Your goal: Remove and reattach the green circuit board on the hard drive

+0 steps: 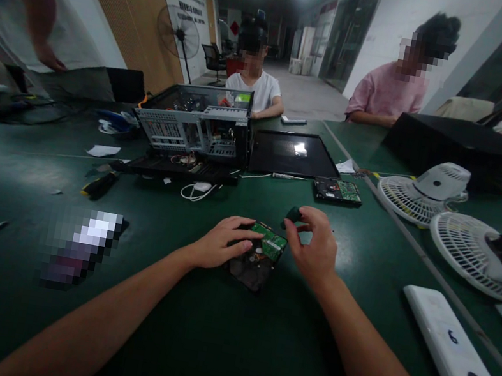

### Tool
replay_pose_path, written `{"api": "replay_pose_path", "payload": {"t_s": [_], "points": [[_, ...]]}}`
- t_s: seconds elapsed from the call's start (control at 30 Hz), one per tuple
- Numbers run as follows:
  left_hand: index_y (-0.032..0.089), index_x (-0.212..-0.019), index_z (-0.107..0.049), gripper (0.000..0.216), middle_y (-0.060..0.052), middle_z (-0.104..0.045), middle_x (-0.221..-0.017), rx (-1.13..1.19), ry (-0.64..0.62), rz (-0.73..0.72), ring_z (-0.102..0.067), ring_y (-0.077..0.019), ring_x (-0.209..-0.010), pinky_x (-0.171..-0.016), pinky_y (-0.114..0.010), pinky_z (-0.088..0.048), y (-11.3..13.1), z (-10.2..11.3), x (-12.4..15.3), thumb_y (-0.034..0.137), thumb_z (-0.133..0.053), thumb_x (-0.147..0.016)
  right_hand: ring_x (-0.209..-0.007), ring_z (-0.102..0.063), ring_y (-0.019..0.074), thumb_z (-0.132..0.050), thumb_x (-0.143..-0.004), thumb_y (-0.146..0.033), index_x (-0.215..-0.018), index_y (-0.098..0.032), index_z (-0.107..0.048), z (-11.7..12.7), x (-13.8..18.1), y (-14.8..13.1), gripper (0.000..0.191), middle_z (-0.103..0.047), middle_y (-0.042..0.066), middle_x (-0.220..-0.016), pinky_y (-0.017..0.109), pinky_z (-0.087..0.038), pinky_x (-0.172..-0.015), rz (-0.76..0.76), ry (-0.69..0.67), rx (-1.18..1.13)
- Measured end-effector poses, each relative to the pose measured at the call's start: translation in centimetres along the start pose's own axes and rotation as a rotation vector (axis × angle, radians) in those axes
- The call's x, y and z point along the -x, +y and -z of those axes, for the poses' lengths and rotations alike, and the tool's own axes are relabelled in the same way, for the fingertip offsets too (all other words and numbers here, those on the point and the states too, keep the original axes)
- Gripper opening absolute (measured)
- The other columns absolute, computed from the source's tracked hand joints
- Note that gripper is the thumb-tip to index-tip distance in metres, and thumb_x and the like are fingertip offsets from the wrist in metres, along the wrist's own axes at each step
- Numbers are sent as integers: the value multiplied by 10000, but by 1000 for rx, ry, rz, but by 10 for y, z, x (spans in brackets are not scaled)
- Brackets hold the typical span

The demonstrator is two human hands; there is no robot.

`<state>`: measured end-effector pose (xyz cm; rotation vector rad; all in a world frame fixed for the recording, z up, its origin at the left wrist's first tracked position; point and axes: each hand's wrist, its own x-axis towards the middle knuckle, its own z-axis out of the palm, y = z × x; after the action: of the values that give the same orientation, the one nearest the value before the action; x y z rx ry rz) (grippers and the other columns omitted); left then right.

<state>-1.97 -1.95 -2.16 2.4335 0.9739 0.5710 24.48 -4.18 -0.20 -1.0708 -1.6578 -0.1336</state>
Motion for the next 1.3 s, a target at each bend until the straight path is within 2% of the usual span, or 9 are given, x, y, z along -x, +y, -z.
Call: {"api": "replay_pose_path", "payload": {"t_s": [0.13, 0.23, 0.47, 0.53, 0.63, 0.7, 0.87, 1.13, 1.3], "points": [[378, -1413, -628, 420, -41, -502, -1552, 4, 3, 8, -435, -273, -1441, -1211, -531, -326, 0, 0, 0, 525, -455, -1059, -930, -727, 205, -742, -890, -252, -1280, -270, -533, 1, -3, -1, 442, -658, 96, -1265, 342, -667, -644, 40, -4, -31], [373, -1412, -629, 423, -43, -506, -1548, 6, 2, 8, -439, -276, -1438, -1208, -534, -329, 0, 0, 0, 526, -458, -1057, -891, -733, 197, -731, -891, -230, -1300, -276, -522, 3, -4, -3, 461, -666, 101, -1304, 333, -658, -629, 59, -26, -31], [379, -1412, -628, 420, -38, -509, -1551, 3, 9, 5, -440, -282, -1440, -1208, -543, -331, -1, -1, 0, 526, -461, -1056, -722, -672, 141, -736, -881, -223, -1264, -274, -552, 7, -6, -6, 428, -632, 69, -1176, 345, -642, -643, 92, -10, 52], [385, -1410, -629, 416, -33, -511, -1550, 4, 10, 4, -441, -283, -1439, -1207, -545, -332, -1, -1, 0, 527, -468, -1053, -747, -675, 150, -728, -882, -217, -1271, -275, -549, 7, -7, -6, 433, -622, 73, -1180, 361, -648, -674, 90, -20, 60], [380, -1408, -631, 418, -35, -515, -1547, 3, 14, -1, -446, -277, -1437, -1209, -537, -332, -1, -1, 0, 529, -467, -1053, -921, -708, 208, -695, -893, -199, -1314, -277, -520, 7, -7, -6, 463, -639, 89, -1212, 387, -656, -744, 83, -48, 18], [373, -1412, -629, 425, -41, -515, -1546, 2, 18, -5, -446, -272, -1437, -1211, -529, -332, -1, -1, 0, 531, -457, -1056, -966, -714, 226, -678, -900, -196, -1334, -276, -504, 7, -6, -7, 474, -662, 88, -1202, 409, -652, -787, 74, -58, 14], [383, -1404, -635, 424, -35, -512, -1547, 5, 8, 8, -437, -288, -1439, -1203, -551, -341, -1, -1, 0, 542, -463, -1050, -820, -682, 196, -720, -884, -256, -1305, -284, -532, 8, -7, -7, 462, -653, 67, -1118, 426, -627, -779, 87, -40, 97], [379, -1408, -634, 432, -44, -510, -1548, 7, 0, 14, -432, -299, -1444, -1208, -557, -332, -1, 0, 0, 548, -463, -1048, -840, -658, 208, -662, -917, -214, -1327, -271, -556, 12, -10, -14, 427, -642, 42, -973, 417, -603, -804, 114, -53, 114], [390, -1399, -639, 424, -38, -507, -1551, 11, 9, 15, -436, -285, -1442, -1204, -546, -341, -1, 0, 0, 554, -472, -1045, -826, -648, 204, -736, -889, -247, -1274, -278, -574, 11, -11, -13, 419, -615, 32, -940, 403, -612, -768, 107, 15, 147]]}}
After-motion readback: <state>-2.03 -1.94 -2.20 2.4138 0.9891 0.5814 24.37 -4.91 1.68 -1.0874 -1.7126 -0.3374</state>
